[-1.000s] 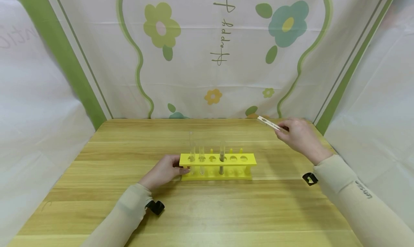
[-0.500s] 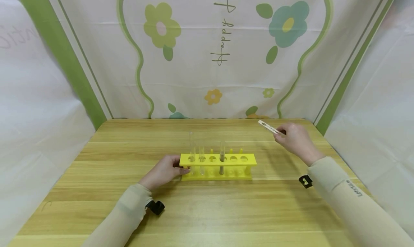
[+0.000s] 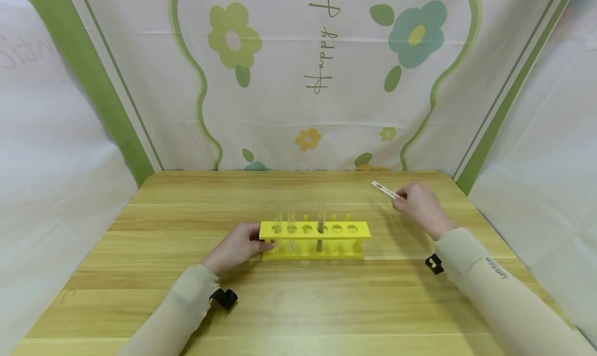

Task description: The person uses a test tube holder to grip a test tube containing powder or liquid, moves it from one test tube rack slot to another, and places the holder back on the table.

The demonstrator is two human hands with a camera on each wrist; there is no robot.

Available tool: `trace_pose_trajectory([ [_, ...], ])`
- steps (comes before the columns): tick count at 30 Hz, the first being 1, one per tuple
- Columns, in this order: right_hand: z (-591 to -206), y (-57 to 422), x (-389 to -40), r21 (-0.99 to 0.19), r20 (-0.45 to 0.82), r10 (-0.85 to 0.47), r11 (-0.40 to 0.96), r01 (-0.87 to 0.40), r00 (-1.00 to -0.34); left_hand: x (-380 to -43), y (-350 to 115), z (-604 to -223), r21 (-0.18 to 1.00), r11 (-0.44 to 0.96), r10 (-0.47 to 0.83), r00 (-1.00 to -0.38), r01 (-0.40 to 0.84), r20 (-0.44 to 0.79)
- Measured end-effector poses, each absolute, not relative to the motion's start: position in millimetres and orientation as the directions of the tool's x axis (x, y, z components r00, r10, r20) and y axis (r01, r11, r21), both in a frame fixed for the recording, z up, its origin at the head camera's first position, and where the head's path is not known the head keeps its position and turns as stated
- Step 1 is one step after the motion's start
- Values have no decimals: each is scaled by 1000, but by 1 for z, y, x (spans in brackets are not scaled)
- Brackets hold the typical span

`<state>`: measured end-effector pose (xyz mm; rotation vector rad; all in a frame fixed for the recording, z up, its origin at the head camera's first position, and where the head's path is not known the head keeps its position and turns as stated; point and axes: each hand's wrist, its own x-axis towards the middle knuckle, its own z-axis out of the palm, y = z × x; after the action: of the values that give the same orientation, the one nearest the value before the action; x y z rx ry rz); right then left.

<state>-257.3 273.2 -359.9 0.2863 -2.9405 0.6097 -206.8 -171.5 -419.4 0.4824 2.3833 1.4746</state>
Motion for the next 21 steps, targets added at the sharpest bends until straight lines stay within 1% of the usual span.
trace_pose_trajectory([
  [6, -371, 275, -263, -375, 117, -149, 909, -183, -982, -206, -170, -418, 898, 420, 431, -900, 132, -69],
  [14, -378, 269, -265, -360, 26, -130, 924, -130, -991, -205, -170, -418, 900, 419, 425, -901, 118, -80],
  [21, -384, 266, -268, -306, -17, -126, 945, -114, -992, -206, -171, -420, 899, 421, 427, -900, 119, -81],
])
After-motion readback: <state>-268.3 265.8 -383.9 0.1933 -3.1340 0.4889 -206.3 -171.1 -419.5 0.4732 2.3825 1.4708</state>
